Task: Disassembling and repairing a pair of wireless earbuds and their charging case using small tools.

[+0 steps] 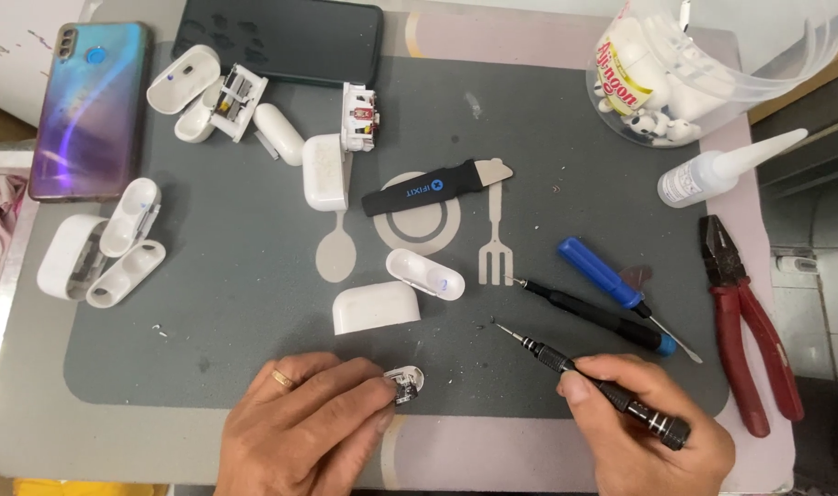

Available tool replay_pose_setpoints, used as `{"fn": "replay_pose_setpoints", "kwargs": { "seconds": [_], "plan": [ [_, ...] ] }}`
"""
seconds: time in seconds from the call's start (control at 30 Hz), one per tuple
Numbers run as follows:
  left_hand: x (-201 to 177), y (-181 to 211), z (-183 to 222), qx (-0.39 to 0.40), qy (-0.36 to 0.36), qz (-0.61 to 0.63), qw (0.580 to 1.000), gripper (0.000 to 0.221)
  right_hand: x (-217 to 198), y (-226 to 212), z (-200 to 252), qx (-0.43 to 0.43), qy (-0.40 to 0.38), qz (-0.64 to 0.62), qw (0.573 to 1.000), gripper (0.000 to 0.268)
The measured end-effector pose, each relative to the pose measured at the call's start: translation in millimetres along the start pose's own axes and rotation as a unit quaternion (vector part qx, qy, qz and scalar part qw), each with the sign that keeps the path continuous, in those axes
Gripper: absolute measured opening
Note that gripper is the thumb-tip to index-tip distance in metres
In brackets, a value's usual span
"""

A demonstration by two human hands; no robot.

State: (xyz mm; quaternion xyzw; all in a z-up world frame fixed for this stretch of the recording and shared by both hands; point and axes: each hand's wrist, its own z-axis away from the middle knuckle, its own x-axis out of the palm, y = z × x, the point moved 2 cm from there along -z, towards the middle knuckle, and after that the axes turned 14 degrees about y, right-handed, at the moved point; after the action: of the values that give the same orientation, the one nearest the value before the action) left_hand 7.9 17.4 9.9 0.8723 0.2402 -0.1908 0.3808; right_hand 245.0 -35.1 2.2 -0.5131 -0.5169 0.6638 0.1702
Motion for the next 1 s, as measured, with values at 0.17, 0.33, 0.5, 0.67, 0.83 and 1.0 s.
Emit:
{"fn": "replay_pose_setpoints", "kwargs": {
  "seconds": [0.17, 0.33, 0.5, 0.67, 0.83, 1.0],
  "plan": [
    [1, -1, 0, 0.002, 0.008, 0.005, 1.000, 0.011, 0, -3, 0, -0.022, -0.008, -0.005, 1.000, 0.009],
    [1, -1, 1, 0.002, 0.007, 0.002, 1.000, 0.012, 1, -3, 0, -0.031, -0.010, 0.002, 0.999, 0.012],
    [1, 0, -1, -0.001, 0.008, 0.004, 1.000, 0.012, 1, 0, -1, -0.028, -0.007, 0.003, 1.000, 0.012],
    [1, -1, -2, 0.003, 0.002, -0.004, 1.000, 0.013, -1, -9, 0, 0.012, 0.005, 0.018, 1.000, 0.011],
    [-1, 2, -10, 0.027, -0.021, 0.045, 0.998, 0.015, -19, -2, -11, 0.122, -0.077, 0.031, 0.989, 0.021],
    [-5, -4, -4, 0.025, -0.027, 0.053, 0.998, 0.013, -5, 1, 14, 0.097, -0.071, -0.116, 0.986, 0.016]
  ]
}}
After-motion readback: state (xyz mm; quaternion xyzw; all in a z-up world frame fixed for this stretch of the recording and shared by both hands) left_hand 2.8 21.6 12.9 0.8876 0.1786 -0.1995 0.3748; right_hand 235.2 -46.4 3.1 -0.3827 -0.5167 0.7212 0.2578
